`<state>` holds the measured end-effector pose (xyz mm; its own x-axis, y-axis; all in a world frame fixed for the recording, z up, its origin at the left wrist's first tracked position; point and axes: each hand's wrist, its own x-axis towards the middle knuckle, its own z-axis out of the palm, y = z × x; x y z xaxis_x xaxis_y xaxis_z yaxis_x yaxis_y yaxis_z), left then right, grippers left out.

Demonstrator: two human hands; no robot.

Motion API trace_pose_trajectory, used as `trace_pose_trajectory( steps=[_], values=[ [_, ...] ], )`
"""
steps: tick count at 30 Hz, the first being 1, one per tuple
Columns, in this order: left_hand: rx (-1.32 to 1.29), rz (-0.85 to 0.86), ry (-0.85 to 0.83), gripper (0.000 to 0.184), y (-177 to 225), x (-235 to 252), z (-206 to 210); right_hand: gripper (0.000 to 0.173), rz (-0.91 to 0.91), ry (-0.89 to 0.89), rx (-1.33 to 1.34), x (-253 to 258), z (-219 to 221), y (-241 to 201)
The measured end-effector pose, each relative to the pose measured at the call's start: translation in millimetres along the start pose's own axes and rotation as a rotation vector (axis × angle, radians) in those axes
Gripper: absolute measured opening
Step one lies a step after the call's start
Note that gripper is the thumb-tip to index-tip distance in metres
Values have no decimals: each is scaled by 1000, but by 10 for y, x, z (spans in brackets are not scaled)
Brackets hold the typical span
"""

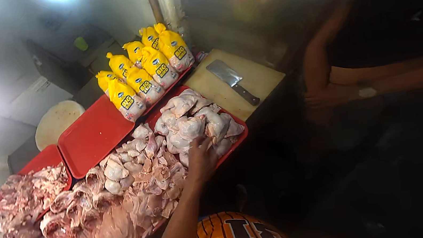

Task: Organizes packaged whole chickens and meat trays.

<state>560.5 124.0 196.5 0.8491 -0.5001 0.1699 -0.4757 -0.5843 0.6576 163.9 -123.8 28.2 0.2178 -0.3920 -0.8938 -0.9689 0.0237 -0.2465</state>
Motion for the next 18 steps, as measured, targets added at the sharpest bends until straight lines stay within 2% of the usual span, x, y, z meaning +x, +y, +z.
trace_pose_trajectory(
  steps=[3,6,8,11,13,14,16,18],
  values=[
    [-74,31,29,38,64,-128,29,45,-82,5,-34,450,-238,-234],
    [24,-137,99,38,-209,-299,-320,41,-150,41,26,761,-487,-621],
    [106,-262,137,37,-430,-475,-596,41,-188,64,16,681,-626,-956],
    [115,-403,239,37,-594,-815,-910,44,-243,82,-18,279,-672,-1417],
    [78,-443,302,36,-589,-1058,-998,45,-287,46,-50,132,-624,-1487],
    [52,-450,309,35,-563,-1156,-977,45,-303,37,-86,212,-625,-1406],
    [-20,-439,256,37,-462,-1311,-823,46,-288,39,-163,502,-634,-1172],
    [-83,-340,177,32,-341,-1499,-630,45,-221,9,-241,435,-469,-1168]
  ],
)
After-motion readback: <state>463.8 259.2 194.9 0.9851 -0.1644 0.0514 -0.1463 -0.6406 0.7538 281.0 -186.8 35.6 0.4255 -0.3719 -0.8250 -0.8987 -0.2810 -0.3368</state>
